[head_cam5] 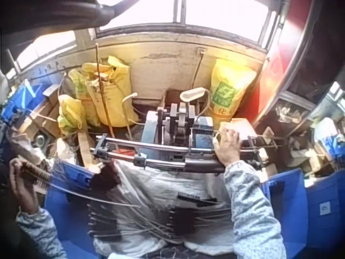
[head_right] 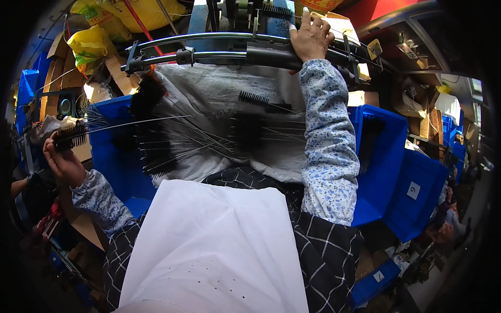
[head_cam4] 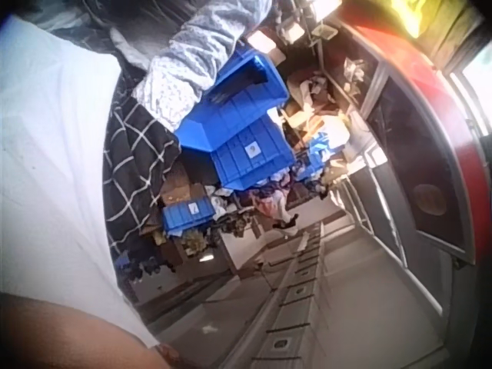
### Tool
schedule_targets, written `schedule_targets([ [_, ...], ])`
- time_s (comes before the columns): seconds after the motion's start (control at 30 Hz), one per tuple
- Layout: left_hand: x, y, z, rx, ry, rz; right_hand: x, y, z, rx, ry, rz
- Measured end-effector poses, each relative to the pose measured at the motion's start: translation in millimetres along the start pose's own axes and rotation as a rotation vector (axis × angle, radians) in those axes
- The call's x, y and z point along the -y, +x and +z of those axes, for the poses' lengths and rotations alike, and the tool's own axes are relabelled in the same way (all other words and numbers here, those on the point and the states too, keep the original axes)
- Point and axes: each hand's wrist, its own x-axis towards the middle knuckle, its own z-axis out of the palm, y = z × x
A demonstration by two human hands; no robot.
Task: The person repeatedly cleans a bundle of long, thin black brushes by running them through a metal cleaning device. They hold the brushes in their left hand and guide them through the machine with their right hand, repeating the process for the entire duration of the clip.
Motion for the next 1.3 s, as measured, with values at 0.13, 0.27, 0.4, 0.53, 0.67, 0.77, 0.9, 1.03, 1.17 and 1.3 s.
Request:
schedule_targets([
  [0.13, 6, -1, 1, -0.033, 0.198, 0.066, 0, -5, -4, 0.044, 0.104, 0.065],
  [0.27, 9, -5, 13, 0.034, 0.914, 0.602, 10, -6, -6, -0.004, 0.203, 0.066],
  [0.4, 3, -5, 15, 0.010, 0.598, 0.347, 17, -3, -5, -0.033, 0.226, 0.059],
  [0.53, 0, -6, 8, -0.082, 0.277, 0.171, 27, -2, 1, -0.041, 0.285, 0.051],
  [0.67, -1, -5, 4, 0.095, 0.933, 0.656, 34, -3, -3, -0.034, 0.271, 0.051],
  [0.77, -2, -1, 3, 0.119, 1.090, 0.795, 37, -2, 1, -0.079, 0.268, 0.031],
  [0.9, -7, -3, 10, 0.129, 1.069, 0.758, 45, 3, -1, -0.050, 0.261, 0.033],
  [1.03, 1, 1, 7, 0.136, 1.039, 0.747, 79, 3, -9, 0.021, 0.246, 0.055],
  [1.17, 11, 0, 22, 0.072, 0.538, 0.394, 97, 2, -3, -0.050, 0.199, 0.045],
  [1.3, -2, -4, 48, 0.028, -0.126, -0.058, 92, 3, -5, -0.034, 0.176, 0.013],
])
